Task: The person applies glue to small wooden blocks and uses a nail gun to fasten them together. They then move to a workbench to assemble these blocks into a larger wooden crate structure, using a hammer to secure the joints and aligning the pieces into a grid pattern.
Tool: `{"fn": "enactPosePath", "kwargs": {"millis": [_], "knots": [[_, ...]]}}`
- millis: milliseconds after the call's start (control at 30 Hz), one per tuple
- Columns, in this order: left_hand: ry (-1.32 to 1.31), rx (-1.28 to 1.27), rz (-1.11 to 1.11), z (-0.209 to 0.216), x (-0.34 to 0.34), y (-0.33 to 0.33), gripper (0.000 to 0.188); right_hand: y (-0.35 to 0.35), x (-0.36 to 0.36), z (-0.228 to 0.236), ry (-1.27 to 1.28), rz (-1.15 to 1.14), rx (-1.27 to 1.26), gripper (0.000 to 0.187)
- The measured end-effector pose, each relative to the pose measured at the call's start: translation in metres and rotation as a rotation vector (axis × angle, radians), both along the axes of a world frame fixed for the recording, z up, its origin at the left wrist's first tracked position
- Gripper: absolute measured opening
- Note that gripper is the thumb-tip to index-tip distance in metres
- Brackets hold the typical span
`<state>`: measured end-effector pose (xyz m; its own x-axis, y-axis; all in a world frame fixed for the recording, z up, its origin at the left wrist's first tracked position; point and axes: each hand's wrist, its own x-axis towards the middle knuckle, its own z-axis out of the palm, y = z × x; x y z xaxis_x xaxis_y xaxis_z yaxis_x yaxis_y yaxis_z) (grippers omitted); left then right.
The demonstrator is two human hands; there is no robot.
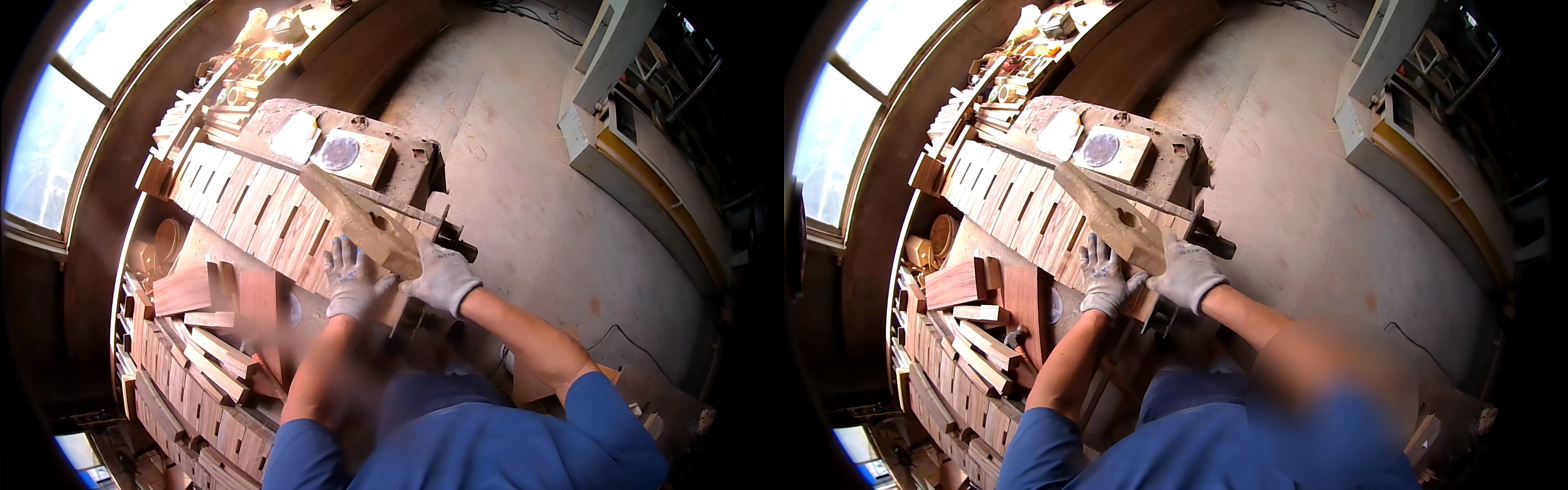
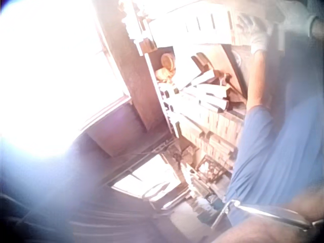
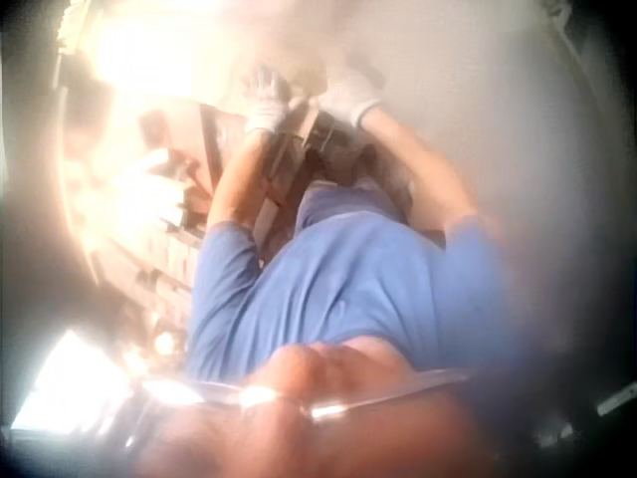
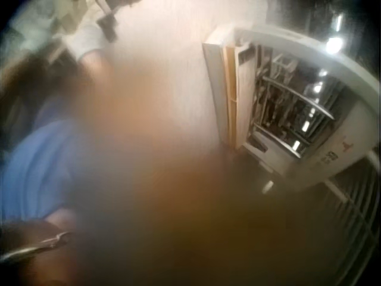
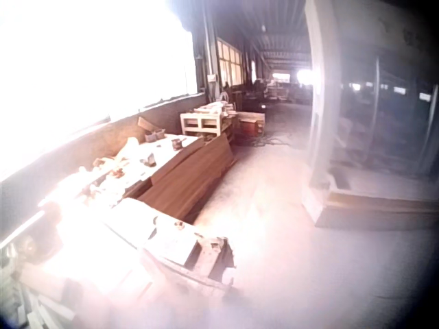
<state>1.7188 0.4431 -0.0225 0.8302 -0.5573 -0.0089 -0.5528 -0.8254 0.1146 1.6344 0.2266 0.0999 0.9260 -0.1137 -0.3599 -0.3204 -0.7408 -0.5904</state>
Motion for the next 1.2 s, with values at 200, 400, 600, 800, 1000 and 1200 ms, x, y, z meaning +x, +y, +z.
{"fn": "enactPosePath", "kwargs": {"millis": [200, 400, 600, 800, 1000, 1200], "knots": [[0.107, 0.015, 0.019, 0.003, 0.005, -0.003, 0.112, 0.061, 0.11, -0.034, -0.267, 0.307, -0.444, 0.074], [0.028, -0.104, 0.03, 0.0, 0.002, -0.001, 0.116, 0.053, 0.139, -0.085, -0.501, 0.316, -0.607, 0.029], [0.02, -0.101, 0.035, 0.001, -0.003, 0.004, 0.11, 0.007, -0.059, -0.048, -0.25, -0.332, 0.096, 0.041], [0.0, -0.064, -0.011, -0.001, -0.001, -0.002, 0.114, 0.042, -0.155, -0.18, 0.228, -0.883, 0.841, 0.051], [0.04, 0.0, 0.006, 0.002, 0.001, 0.005, 0.123, 0.039, -0.12, -0.164, 0.475, -0.976, 0.97, 0.054], [0.077, 0.026, 0.005, 0.004, 0.002, -0.003, 0.121, 0.034, -0.134, -0.174, 0.272, -0.571, 0.395, 0.059]]}}
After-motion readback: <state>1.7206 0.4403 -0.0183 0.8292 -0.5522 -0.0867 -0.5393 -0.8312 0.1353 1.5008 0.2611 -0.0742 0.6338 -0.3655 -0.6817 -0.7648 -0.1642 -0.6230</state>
